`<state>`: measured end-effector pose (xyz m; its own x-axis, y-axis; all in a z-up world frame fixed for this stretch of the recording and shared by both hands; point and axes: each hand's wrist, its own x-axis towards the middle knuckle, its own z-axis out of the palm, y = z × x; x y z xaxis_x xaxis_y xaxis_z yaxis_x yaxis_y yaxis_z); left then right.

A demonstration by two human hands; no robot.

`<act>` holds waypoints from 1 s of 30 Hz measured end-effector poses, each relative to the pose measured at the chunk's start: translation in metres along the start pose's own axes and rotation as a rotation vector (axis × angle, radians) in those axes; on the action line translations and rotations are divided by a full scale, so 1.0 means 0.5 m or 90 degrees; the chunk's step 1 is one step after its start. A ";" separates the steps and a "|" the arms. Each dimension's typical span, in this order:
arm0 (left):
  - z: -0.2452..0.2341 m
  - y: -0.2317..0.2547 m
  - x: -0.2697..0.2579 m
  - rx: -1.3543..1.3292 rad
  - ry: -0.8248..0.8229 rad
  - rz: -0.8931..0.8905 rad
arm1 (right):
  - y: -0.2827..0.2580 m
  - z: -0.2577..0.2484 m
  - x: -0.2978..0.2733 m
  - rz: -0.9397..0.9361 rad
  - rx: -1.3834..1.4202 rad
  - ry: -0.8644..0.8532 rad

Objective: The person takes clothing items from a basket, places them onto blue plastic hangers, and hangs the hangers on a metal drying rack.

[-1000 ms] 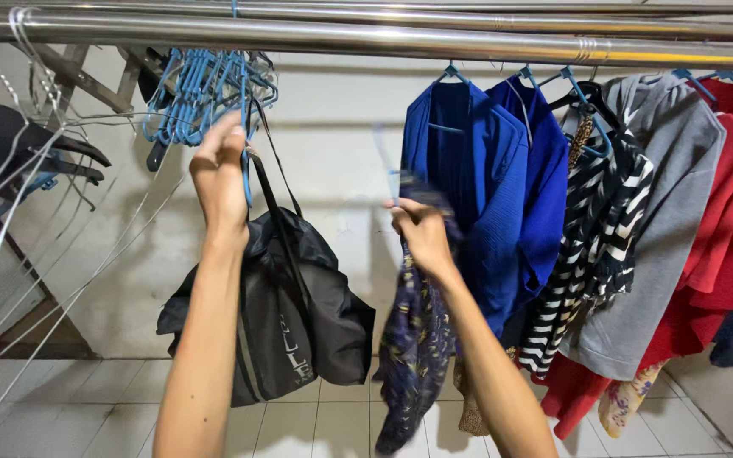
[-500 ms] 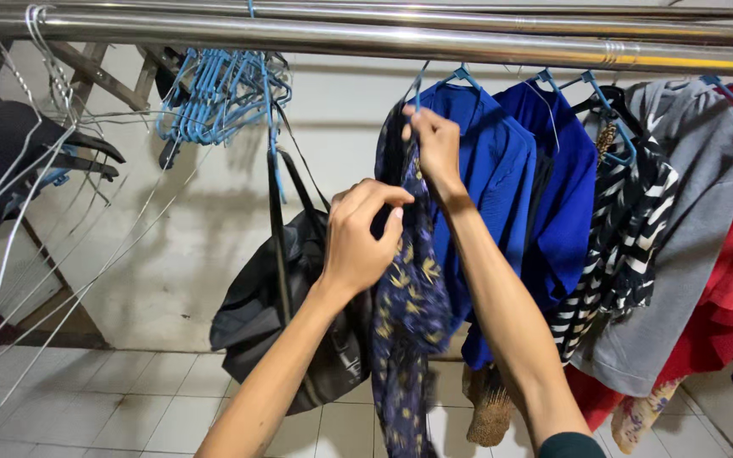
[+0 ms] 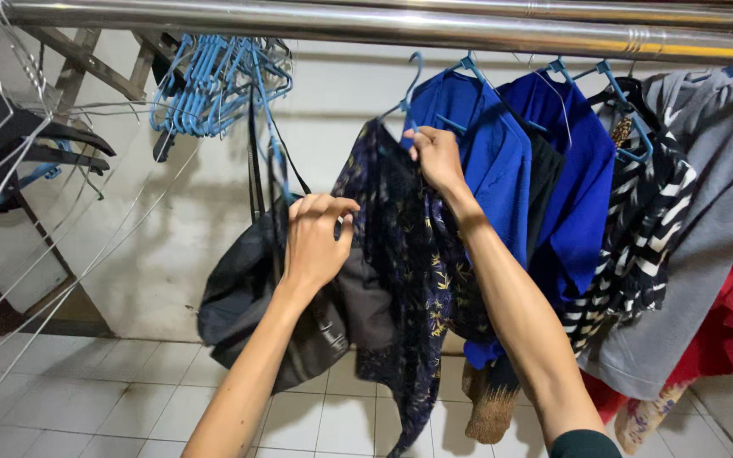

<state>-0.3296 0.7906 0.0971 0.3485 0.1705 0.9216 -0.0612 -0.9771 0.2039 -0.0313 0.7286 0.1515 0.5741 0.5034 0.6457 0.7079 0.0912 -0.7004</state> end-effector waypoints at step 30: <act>0.121 -0.021 0.223 -0.280 0.020 -0.105 | -0.124 0.013 0.134 0.131 -0.211 0.122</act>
<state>-0.2334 0.8124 0.1775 0.3582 0.3291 0.8737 -0.4011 -0.7908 0.4623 -0.0395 0.7620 0.2362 0.7612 0.3102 0.5695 0.6463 -0.2904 -0.7057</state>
